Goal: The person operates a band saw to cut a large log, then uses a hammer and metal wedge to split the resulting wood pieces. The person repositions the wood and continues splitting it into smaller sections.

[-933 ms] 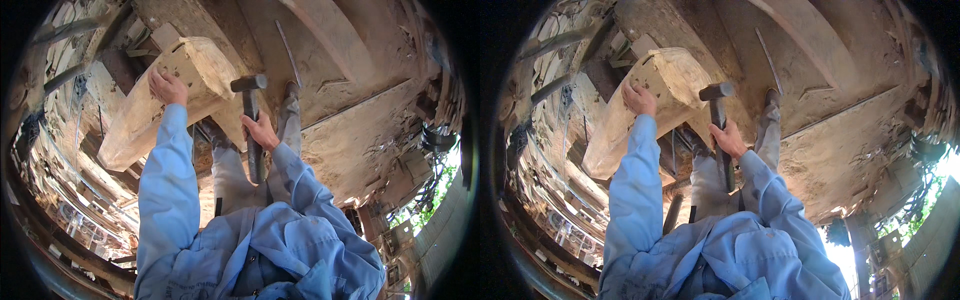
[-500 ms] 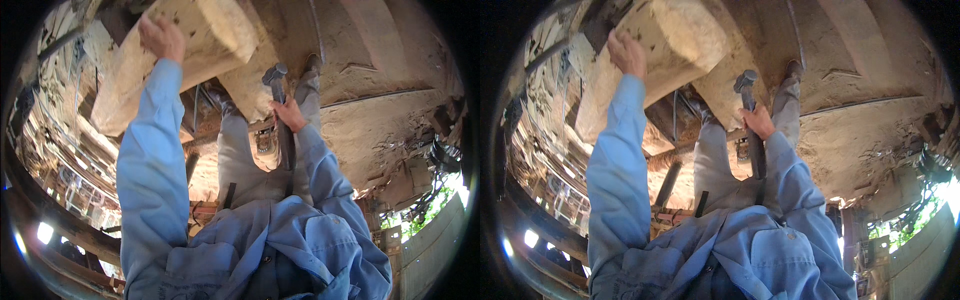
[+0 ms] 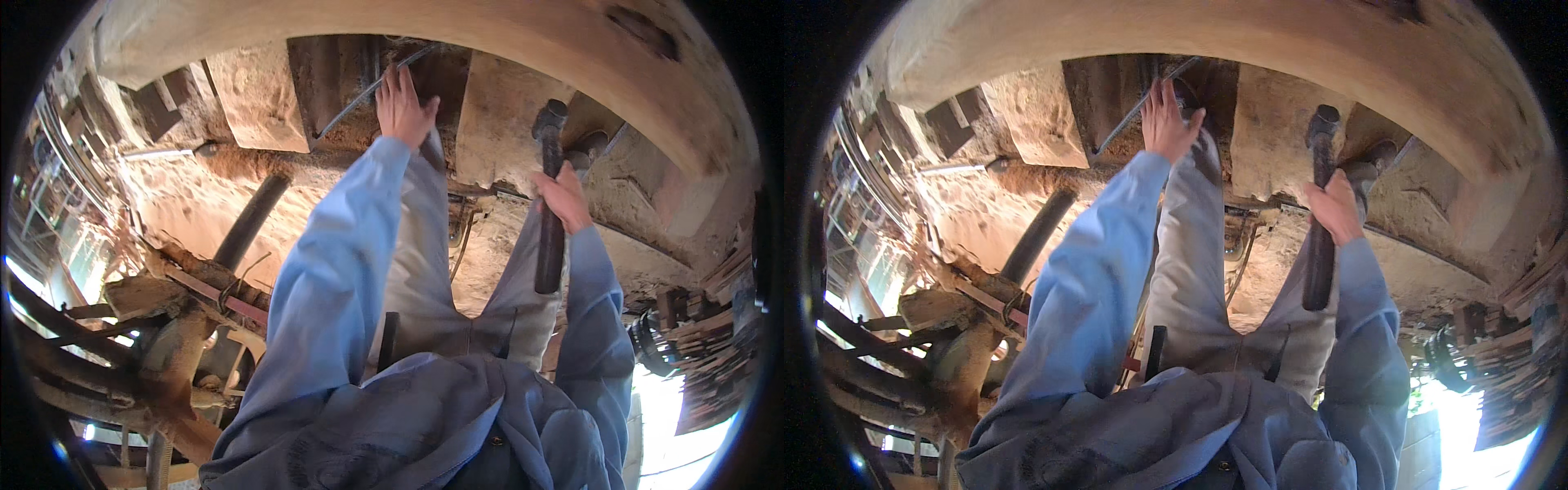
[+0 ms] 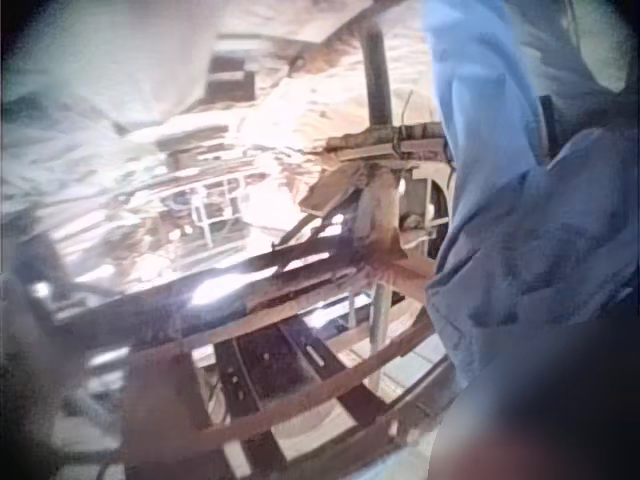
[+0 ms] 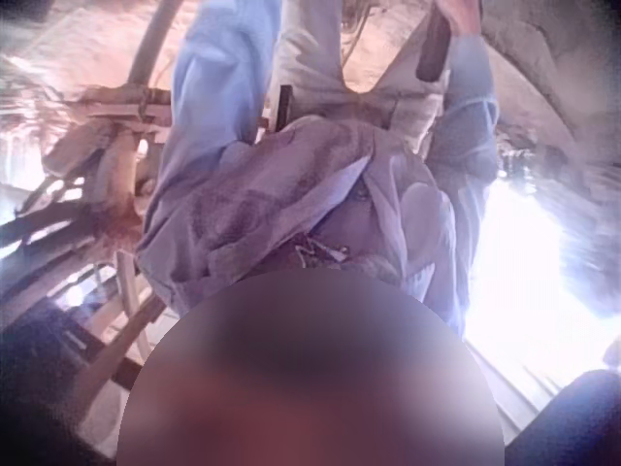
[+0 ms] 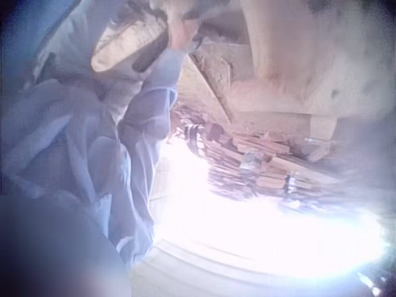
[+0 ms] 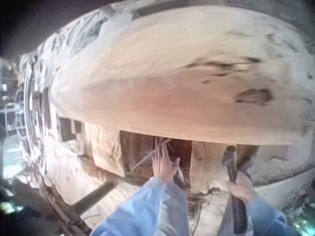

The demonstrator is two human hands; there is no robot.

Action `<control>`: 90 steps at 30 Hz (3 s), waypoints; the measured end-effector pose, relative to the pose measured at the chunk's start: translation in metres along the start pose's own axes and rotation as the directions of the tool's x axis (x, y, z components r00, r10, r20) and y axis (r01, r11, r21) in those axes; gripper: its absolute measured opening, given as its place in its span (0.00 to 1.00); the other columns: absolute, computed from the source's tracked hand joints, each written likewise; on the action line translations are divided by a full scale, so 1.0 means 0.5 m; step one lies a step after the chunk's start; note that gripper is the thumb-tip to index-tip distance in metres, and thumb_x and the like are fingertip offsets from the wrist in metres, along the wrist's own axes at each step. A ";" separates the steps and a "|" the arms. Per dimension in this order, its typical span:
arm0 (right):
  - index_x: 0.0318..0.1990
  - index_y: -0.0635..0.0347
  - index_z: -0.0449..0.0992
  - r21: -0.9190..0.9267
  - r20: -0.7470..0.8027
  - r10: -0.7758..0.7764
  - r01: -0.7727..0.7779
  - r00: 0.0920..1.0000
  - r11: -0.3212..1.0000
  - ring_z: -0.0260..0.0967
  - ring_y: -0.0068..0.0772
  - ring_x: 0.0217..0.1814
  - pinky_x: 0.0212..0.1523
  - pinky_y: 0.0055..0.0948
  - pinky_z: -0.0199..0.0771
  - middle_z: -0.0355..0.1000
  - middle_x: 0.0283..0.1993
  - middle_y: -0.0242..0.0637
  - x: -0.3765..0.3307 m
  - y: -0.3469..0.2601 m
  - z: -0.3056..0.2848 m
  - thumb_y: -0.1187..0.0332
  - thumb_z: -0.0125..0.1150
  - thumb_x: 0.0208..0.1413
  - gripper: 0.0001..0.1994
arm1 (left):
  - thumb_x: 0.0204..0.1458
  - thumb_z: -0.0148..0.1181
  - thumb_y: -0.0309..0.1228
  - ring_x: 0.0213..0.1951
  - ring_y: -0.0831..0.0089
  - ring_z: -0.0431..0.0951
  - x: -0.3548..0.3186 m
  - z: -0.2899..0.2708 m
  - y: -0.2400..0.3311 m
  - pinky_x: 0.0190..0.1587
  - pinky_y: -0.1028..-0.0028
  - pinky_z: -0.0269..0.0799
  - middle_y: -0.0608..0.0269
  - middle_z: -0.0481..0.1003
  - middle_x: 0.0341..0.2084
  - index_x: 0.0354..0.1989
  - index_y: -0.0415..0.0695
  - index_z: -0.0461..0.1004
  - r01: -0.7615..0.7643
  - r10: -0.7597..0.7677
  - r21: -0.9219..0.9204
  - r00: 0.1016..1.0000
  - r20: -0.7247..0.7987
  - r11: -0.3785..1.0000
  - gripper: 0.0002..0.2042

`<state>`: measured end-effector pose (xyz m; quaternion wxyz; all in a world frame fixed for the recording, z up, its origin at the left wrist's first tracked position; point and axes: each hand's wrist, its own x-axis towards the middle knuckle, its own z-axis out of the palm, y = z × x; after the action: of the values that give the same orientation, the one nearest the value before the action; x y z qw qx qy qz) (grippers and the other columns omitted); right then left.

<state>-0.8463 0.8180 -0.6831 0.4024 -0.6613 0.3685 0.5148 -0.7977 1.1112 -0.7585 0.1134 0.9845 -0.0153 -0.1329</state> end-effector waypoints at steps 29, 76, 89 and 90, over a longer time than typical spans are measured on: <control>0.41 0.70 0.65 -0.197 0.079 0.026 -0.010 0.997 0.980 0.66 0.35 0.15 0.14 0.34 0.68 0.65 0.22 0.41 0.033 -0.046 -0.027 0.70 0.57 0.49 0.15 | 0.60 0.47 0.55 0.28 0.65 0.72 -0.094 -0.166 -0.519 0.35 0.65 0.69 0.54 0.71 0.21 0.38 0.34 0.72 0.522 -0.980 -0.835 0.177 -0.093 0.174 0.29; 0.45 0.63 0.67 0.973 -0.118 0.184 0.150 0.976 -0.173 0.67 0.23 0.20 0.21 0.23 0.68 0.69 0.26 0.32 -0.108 0.560 -0.199 0.70 0.62 0.54 0.14 | 0.59 0.47 0.53 0.41 0.55 0.78 0.143 0.099 0.785 0.44 0.56 0.73 0.54 0.79 0.34 0.43 0.51 0.80 -0.977 0.029 0.173 0.178 0.984 0.122 0.21; 0.33 0.62 0.69 0.614 -0.542 0.755 0.787 0.369 0.056 0.68 0.28 0.22 0.24 0.27 0.71 0.69 0.24 0.37 -0.138 0.622 -0.363 0.69 0.57 0.59 0.07 | 0.57 0.46 0.58 0.39 0.52 0.79 0.133 0.132 0.732 0.43 0.55 0.73 0.52 0.79 0.32 0.42 0.52 0.81 -0.971 0.063 0.047 0.063 0.996 0.236 0.25; 0.33 0.63 0.68 0.664 -0.460 0.798 0.748 0.389 0.018 0.68 0.28 0.22 0.25 0.28 0.72 0.70 0.25 0.38 -0.109 0.566 -0.320 0.69 0.57 0.59 0.07 | 0.57 0.46 0.58 0.40 0.53 0.79 0.136 0.125 0.728 0.44 0.55 0.73 0.52 0.79 0.34 0.42 0.51 0.81 -0.961 0.041 0.074 0.088 0.995 0.267 0.25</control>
<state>-1.0506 0.5616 -0.6495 0.4273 -0.2910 0.7675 -0.3791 -0.7486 0.7391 -0.7519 -0.3133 0.5586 -0.5410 -0.5451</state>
